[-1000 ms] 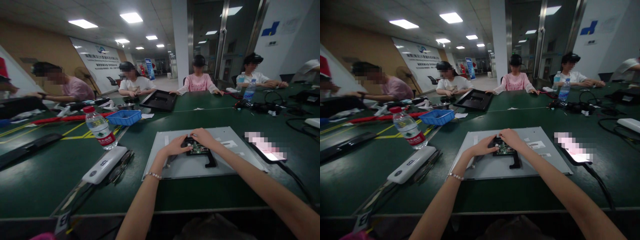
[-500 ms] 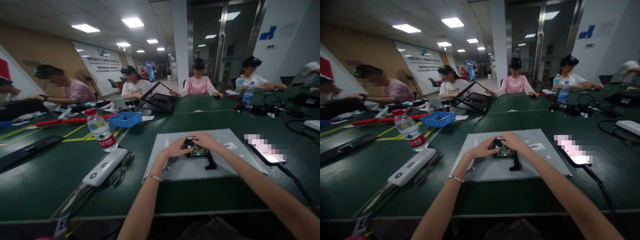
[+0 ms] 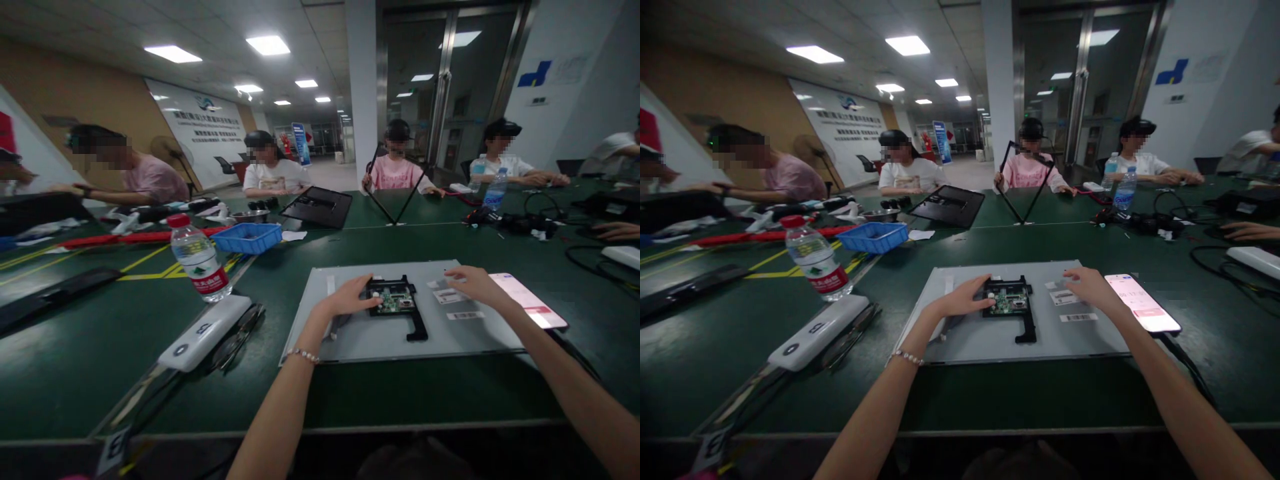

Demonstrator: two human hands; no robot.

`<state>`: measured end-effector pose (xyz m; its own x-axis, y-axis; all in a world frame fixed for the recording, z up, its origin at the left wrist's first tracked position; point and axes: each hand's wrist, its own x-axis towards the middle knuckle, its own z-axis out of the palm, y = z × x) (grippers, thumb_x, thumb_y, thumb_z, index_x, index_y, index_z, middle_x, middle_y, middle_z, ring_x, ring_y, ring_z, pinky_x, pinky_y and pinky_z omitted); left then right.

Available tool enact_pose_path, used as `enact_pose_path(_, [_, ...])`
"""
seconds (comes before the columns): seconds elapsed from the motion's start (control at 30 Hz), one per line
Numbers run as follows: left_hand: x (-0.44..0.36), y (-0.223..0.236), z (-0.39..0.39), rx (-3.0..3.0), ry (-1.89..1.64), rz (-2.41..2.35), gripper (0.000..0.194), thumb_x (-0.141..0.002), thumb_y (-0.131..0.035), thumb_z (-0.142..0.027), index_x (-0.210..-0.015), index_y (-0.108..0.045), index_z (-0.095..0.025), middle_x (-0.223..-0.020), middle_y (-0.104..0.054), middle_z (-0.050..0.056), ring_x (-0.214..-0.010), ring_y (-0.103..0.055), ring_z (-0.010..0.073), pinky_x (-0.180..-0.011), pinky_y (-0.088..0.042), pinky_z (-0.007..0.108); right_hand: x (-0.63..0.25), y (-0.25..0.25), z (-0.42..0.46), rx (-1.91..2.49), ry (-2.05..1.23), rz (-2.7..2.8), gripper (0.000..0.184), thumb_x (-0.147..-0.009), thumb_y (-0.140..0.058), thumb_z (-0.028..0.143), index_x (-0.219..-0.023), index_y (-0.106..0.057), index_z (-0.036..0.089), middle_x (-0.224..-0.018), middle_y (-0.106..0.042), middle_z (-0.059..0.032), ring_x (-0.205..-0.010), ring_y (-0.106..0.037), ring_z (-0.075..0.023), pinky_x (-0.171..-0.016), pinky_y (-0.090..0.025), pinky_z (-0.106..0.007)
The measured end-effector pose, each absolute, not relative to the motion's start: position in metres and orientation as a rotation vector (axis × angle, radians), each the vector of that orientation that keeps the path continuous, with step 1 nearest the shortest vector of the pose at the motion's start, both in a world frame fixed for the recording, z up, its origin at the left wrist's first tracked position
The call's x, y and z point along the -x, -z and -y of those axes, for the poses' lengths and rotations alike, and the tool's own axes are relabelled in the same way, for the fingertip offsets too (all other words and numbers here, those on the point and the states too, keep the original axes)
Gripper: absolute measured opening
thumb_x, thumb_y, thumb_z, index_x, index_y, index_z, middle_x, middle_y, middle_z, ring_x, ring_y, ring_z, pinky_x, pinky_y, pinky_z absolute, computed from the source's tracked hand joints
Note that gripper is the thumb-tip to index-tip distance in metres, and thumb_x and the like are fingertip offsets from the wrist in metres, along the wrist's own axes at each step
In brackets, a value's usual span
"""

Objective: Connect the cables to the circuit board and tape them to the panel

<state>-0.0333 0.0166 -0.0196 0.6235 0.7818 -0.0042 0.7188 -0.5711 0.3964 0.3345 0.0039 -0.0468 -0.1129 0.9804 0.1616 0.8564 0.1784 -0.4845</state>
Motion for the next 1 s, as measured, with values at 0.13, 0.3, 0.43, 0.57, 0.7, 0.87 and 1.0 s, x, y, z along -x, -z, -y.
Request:
enact_pose_path(0.13, [0.034, 0.020, -0.017, -2.480, -0.257, -1.203, 0.087, -0.082, -0.045, -0.069, -0.145, -0.025, -0.013, -0.149, -0.032, 0.015, -0.136, -0.031, 0.0290, -0.112, -0.025, 0.039, -0.330, 0.057, -0.005, 1.698, -0.435, 2.034, 0.035, -0.077, -0.062, 0.037, -0.106, -0.070, 0.019, -0.108, -0.068, -0.0093, -0.094, -0.065, -0.0247, -0.081, -0.049, -0.031])
enact_pose_path(0.3, [0.034, 0.019, -0.017, -2.482, -0.253, -1.197, 0.086, -0.082, -0.045, -0.068, -0.145, -0.025, -0.014, -0.149, -0.032, 0.015, -0.136, -0.032, 0.0287, -0.112, -0.025, 0.040, -0.315, 0.061, -0.015, 1.634, -0.422, 2.025, 0.034, -0.077, -0.063, 0.036, -0.105, -0.069, 0.018, -0.106, -0.068, -0.0109, -0.086, -0.065, -0.0226, -0.081, -0.048, -0.033])
enact_pose_path(0.43, [0.034, 0.019, -0.018, -2.479, -0.253, -1.200, 0.086, -0.082, -0.044, -0.069, -0.145, -0.025, -0.014, -0.149, -0.032, 0.014, -0.136, -0.032, 0.0288, -0.112, -0.025, 0.040, -0.305, 0.058, -0.012, 1.586, -0.434, 2.029, 0.022, -0.079, -0.062, 0.031, -0.094, -0.069, 0.017, -0.101, -0.068, -0.0107, -0.082, -0.065, -0.0213, -0.077, -0.048, -0.032])
enact_pose_path(0.57, [0.034, 0.021, -0.018, -2.484, -0.258, -1.190, 0.087, -0.082, -0.045, -0.069, -0.145, -0.026, -0.013, -0.149, -0.032, 0.015, -0.136, -0.031, 0.0288, -0.112, -0.025, 0.040, -0.300, 0.051, -0.004, 1.585, -0.513, 1.948, 0.012, -0.078, -0.060, 0.024, -0.086, -0.065, 0.017, -0.084, -0.069, -0.0067, -0.075, -0.065, -0.0198, -0.068, -0.048, -0.030])
enact_pose_path(0.7, [0.033, 0.022, -0.020, -2.485, -0.260, -1.200, 0.087, -0.081, -0.046, -0.069, -0.145, -0.026, -0.013, -0.148, -0.032, 0.015, -0.136, -0.031, 0.0289, -0.112, -0.025, 0.040, -0.302, 0.050, -0.004, 1.548, -0.563, 1.903, 0.011, -0.078, -0.060, 0.022, -0.086, -0.065, 0.018, -0.084, -0.070, -0.0060, -0.079, -0.065, -0.0199, -0.073, -0.049, -0.031])
enact_pose_path(0.87, [0.033, 0.022, -0.021, -2.490, -0.256, -1.202, 0.085, -0.082, -0.046, -0.068, -0.145, -0.026, -0.014, -0.149, -0.032, 0.014, -0.136, -0.031, 0.0288, -0.113, -0.024, 0.040, -0.301, 0.049, -0.003, 1.469, -0.838, 1.779, 0.019, -0.078, -0.062, 0.029, -0.090, -0.069, 0.018, -0.092, -0.071, -0.0075, -0.082, -0.065, -0.0193, -0.076, -0.049, -0.032])
enact_pose_path(1.0, [0.032, 0.020, -0.020, -2.481, -0.241, -1.211, 0.086, -0.082, -0.045, -0.069, -0.145, -0.025, -0.013, -0.149, -0.031, 0.015, -0.137, -0.031, 0.0287, -0.113, -0.024, 0.041, -0.291, 0.044, 0.004, 1.420, -1.084, 1.771, 0.027, -0.078, -0.063, 0.038, -0.096, -0.070, 0.018, -0.091, -0.071, -0.0068, -0.078, -0.063, -0.0176, -0.068, -0.047, -0.030])
